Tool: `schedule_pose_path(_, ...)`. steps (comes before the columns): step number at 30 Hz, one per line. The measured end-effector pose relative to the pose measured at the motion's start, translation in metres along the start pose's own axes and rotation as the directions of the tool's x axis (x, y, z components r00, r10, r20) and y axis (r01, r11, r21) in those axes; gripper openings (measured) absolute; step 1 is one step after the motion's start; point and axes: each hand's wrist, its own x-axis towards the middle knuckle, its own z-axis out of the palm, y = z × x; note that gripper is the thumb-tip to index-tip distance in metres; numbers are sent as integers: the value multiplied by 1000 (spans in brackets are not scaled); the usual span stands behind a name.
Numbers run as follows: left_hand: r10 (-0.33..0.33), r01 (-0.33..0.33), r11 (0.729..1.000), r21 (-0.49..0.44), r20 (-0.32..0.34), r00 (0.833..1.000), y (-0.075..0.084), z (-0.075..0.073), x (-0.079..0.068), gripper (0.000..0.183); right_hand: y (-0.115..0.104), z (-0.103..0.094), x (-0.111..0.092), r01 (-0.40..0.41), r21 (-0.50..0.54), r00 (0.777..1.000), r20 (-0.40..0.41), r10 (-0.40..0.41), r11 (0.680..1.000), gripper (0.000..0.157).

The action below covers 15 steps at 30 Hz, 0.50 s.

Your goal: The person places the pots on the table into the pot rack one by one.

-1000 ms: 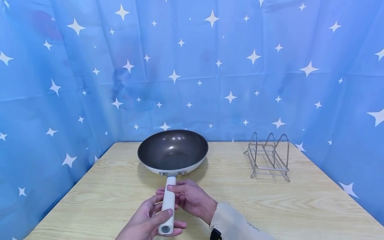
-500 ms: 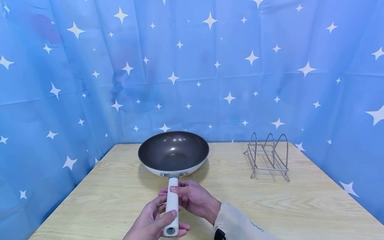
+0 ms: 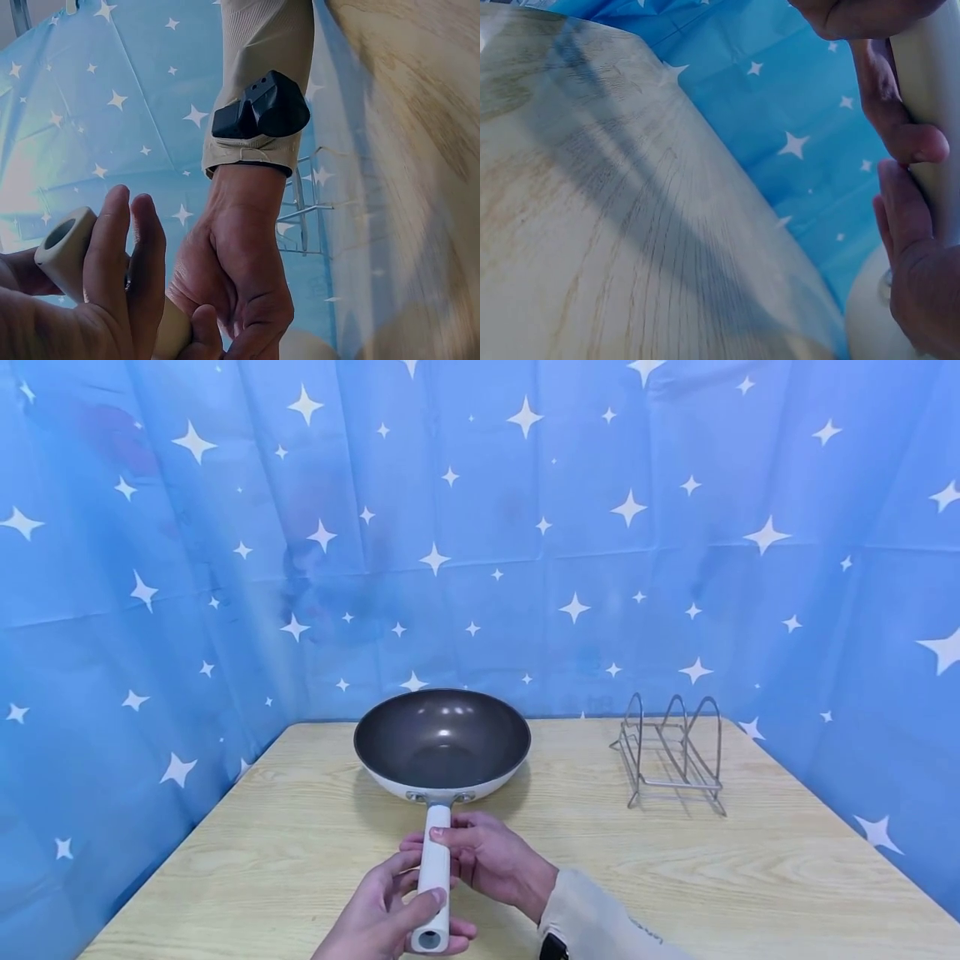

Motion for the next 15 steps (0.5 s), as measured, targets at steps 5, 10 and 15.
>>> schedule_pose_path(5, 36, -36, 999, 22, -5, 999, -2, 5, 3, 80, -2, -3, -2, 7, 11, 1000, 15, -7, 1000, 46)
schedule_pose_path(10, 63, -62, 995, 73, -8, 998, 0, 12, 6, 80, -7, -6, -5, 20, 4, 999, 32, -20, 1000, 46)
schedule_pose_path(15, 67, -65, 993, 103, -19, 998, 5, 20, 9, 78, -13, -9, -8, 46, 0, 997, 54, -46, 999, 47)
